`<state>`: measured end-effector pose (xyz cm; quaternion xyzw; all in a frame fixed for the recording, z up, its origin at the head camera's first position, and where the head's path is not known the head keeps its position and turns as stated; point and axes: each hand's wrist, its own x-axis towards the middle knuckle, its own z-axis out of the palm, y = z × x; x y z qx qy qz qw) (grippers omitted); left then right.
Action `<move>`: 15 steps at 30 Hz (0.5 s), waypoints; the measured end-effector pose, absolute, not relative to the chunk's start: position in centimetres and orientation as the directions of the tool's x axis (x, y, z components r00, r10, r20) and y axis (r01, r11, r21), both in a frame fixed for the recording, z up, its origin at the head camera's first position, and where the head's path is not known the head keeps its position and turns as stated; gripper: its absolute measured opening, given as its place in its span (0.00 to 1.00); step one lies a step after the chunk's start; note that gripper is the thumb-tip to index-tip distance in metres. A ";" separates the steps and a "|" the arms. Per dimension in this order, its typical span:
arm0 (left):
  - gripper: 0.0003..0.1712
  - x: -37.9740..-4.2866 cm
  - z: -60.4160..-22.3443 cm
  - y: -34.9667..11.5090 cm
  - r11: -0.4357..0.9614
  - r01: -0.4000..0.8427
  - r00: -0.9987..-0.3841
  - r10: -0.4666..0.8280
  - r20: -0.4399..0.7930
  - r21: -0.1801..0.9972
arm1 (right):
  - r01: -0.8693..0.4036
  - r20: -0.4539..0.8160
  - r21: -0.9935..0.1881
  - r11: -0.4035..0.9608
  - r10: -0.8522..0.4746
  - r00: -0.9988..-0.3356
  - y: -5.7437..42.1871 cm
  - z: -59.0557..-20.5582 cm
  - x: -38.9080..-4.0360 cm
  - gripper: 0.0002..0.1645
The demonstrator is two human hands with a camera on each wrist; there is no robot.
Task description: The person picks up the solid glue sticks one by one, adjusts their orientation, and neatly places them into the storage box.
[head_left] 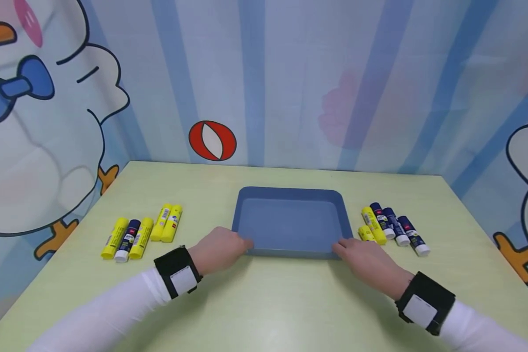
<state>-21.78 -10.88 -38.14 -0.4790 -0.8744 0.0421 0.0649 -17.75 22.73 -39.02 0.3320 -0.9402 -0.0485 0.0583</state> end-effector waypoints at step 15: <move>0.14 -19.2 -38.6 -11.2 0.483 0.854 -0.463 0.875 0.141 -0.193 | -0.678 0.154 0.124 0.725 -0.689 -0.708 23.2 -39.3 -15.2 0.13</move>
